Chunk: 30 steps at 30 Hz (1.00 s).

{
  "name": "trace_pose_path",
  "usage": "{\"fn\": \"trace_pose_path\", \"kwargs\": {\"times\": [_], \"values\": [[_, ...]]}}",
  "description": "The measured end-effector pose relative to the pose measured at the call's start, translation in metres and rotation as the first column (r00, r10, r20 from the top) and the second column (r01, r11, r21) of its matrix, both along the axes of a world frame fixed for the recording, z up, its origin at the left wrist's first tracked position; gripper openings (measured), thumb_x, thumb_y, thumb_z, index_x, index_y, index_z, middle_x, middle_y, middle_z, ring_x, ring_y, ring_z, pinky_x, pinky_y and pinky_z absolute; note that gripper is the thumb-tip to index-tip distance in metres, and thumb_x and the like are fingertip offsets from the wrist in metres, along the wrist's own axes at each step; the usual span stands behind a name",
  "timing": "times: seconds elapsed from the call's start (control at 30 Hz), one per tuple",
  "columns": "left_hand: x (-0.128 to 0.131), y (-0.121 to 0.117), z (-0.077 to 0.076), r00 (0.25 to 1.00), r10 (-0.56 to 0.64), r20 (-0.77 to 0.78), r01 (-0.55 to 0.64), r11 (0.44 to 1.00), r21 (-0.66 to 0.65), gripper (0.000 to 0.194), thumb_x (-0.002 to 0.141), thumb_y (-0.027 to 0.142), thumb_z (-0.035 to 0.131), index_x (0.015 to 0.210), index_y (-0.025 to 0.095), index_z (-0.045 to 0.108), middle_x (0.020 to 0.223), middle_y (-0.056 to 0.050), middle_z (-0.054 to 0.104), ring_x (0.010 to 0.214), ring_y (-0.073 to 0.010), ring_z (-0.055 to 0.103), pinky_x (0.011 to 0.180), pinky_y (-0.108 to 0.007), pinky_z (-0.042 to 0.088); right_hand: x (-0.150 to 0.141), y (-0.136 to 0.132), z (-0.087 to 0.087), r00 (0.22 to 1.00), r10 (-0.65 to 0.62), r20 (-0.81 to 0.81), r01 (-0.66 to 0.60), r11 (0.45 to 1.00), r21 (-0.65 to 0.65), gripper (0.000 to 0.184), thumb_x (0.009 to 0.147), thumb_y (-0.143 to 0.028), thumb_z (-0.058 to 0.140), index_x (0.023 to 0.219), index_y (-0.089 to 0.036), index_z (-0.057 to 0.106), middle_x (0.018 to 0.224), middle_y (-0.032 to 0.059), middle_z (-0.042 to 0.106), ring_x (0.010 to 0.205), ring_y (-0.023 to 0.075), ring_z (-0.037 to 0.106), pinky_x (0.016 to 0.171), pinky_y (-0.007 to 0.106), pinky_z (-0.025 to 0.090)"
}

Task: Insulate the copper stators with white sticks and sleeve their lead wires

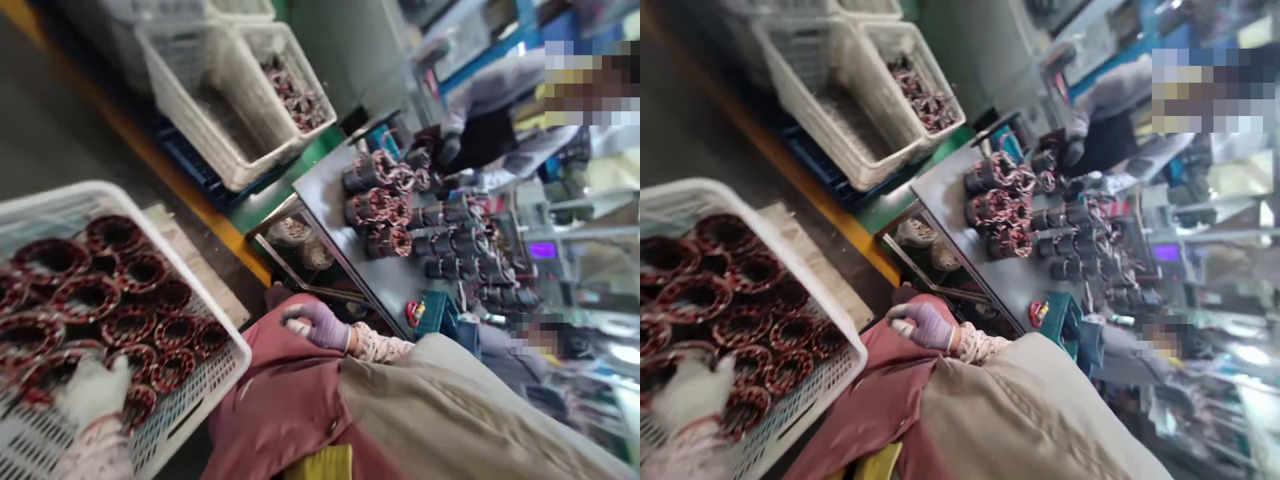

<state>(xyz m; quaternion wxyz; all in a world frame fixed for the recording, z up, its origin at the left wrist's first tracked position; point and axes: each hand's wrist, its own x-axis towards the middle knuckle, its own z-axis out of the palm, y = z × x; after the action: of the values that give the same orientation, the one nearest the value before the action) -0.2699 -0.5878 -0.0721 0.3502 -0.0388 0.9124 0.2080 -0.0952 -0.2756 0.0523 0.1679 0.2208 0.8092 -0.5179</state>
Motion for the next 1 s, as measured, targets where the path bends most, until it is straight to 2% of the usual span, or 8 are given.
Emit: {"fn": "trace_pose_path", "kwargs": {"times": [0.07, 0.2, 0.27, 0.37, 0.47, 0.57, 0.77, 1.0], "values": [[0.017, 0.028, -0.004, 0.986, 0.084, -0.146, -0.091, 0.995, -0.043, 0.027, 0.069, 0.055, 0.045, 0.082, 0.033, 0.054, 0.07, -0.003, 0.066, 0.102, -0.0473, 0.066, 0.09, -0.073, 0.048, 0.024, 0.057, 0.032, 0.968, -0.184, -0.169, 0.221, 0.947, 0.235, 0.03, 0.094, -0.046, 0.055, 0.102, -0.024, 0.074, 0.098, 0.0055, 0.078, 0.09, 0.0214, 0.073, 0.086, 0.037, 0.06], [0.06, 0.136, 0.027, 0.976, 0.051, -0.213, 0.023, 0.943, 0.331, 0.031, 0.067, 0.047, 0.059, 0.091, 0.028, 0.064, 0.099, -0.009, 0.074, 0.107, -0.0398, 0.067, 0.104, -0.059, 0.048, 0.096, 0.202, 0.066, 0.841, -0.419, -0.343, 0.538, 0.572, 0.619, 0.033, 0.095, -0.042, 0.048, 0.11, -0.023, 0.07, 0.112, 0.0092, 0.075, 0.109, 0.0265, 0.069, 0.105, 0.048, 0.052], [0.078, 0.214, 0.058, 0.964, 0.036, -0.263, 0.115, 0.835, 0.538, 0.029, 0.069, 0.042, 0.063, 0.093, 0.027, 0.069, 0.103, -0.011, 0.076, 0.112, -0.0369, 0.066, 0.111, -0.053, 0.044, 0.124, 0.275, 0.062, 0.904, -0.38, -0.195, 0.382, 0.515, 0.767, 0.043, 0.087, -0.039, 0.057, 0.123, -0.016, 0.066, 0.127, 0.0166, 0.069, 0.122, 0.0331, 0.063, 0.111, 0.053, 0.046], [0.092, 0.342, 0.107, 0.896, -0.155, -0.417, 0.416, 0.626, 0.66, 0.03, 0.072, 0.03, 0.068, 0.102, 0.028, 0.074, 0.114, -0.012, 0.075, 0.118, -0.0346, 0.063, 0.121, -0.051, 0.032, 0.129, 0.358, 0.045, 0.982, -0.17, 0.082, 0.023, 0.538, 0.843, 0.076, 0.077, -0.043, 0.072, 0.141, -0.005, 0.053, 0.148, 0.025, 0.052, 0.141, 0.04, 0.044, 0.12, 0.054, 0.036], [0.095, 0.459, 0.136, 0.64, -0.485, -0.596, 0.768, 0.411, 0.491, 0.049, 0.079, 0.016, 0.06, 0.127, 0.023, 0.067, 0.14, -0.011, 0.064, 0.138, -0.0299, 0.052, 0.128, -0.05, 0.017, 0.098, 0.398, 0.029, 0.961, 0.04, 0.275, -0.253, 0.541, 0.803, 0.097, 0.073, -0.044, 0.078, 0.151, -0.003, 0.039, 0.156, 0.0252, 0.042, 0.149, 0.0388, 0.033, 0.123, 0.05, 0.027], [0.093, 0.545, 0.133, 0.472, -0.657, -0.587, 0.881, 0.37, 0.294, 0.053, 0.086, 0.006, 0.044, 0.136, 0.01, 0.061, 0.144, -0.019, 0.059, 0.144, -0.0294, 0.046, 0.128, -0.05, 0.014, 0.064, 0.409, 0.018, 0.908, 0.143, 0.394, -0.405, 0.541, 0.737, 0.097, 0.07, -0.037, 0.079, 0.15, -0.002, 0.036, 0.143, 0.0265, 0.054, 0.14, 0.0367, 0.045, 0.122, 0.047, 0.025], [0.102, 0.587, 0.098, 0.529, -0.68, -0.507, 0.842, 0.494, 0.216, 0.054, 0.086, 0.008, 0.048, 0.138, 0.002, 0.058, 0.102, -0.018, 0.074, 0.124, -0.031, 0.062, 0.127, -0.051, 0.017, 0.053, 0.414, 0.01, 0.885, 0.226, 0.407, -0.462, 0.537, 0.706, 0.069, 0.072, -0.04, 0.074, 0.128, -0.006, 0.054, 0.122, 0.0219, 0.067, 0.122, 0.0348, 0.06, 0.118, 0.044, 0.024], [0.111, 0.581, 0.095, 0.628, -0.638, -0.446, 0.763, 0.617, 0.192, 0.067, 0.085, 0.011, 0.051, 0.151, 0.002, 0.042, 0.109, -0.019, 0.073, 0.149, -0.0358, 0.034, 0.124, -0.055, 0.023, 0.055, 0.42, 0.012, 0.87, 0.291, 0.398, -0.491, 0.576, 0.654, 0.054, 0.075, -0.045, 0.071, 0.115, -0.011, 0.06, 0.104, 0.0154, 0.073, 0.102, 0.0305, 0.068, 0.109, 0.04, 0.034]]}}
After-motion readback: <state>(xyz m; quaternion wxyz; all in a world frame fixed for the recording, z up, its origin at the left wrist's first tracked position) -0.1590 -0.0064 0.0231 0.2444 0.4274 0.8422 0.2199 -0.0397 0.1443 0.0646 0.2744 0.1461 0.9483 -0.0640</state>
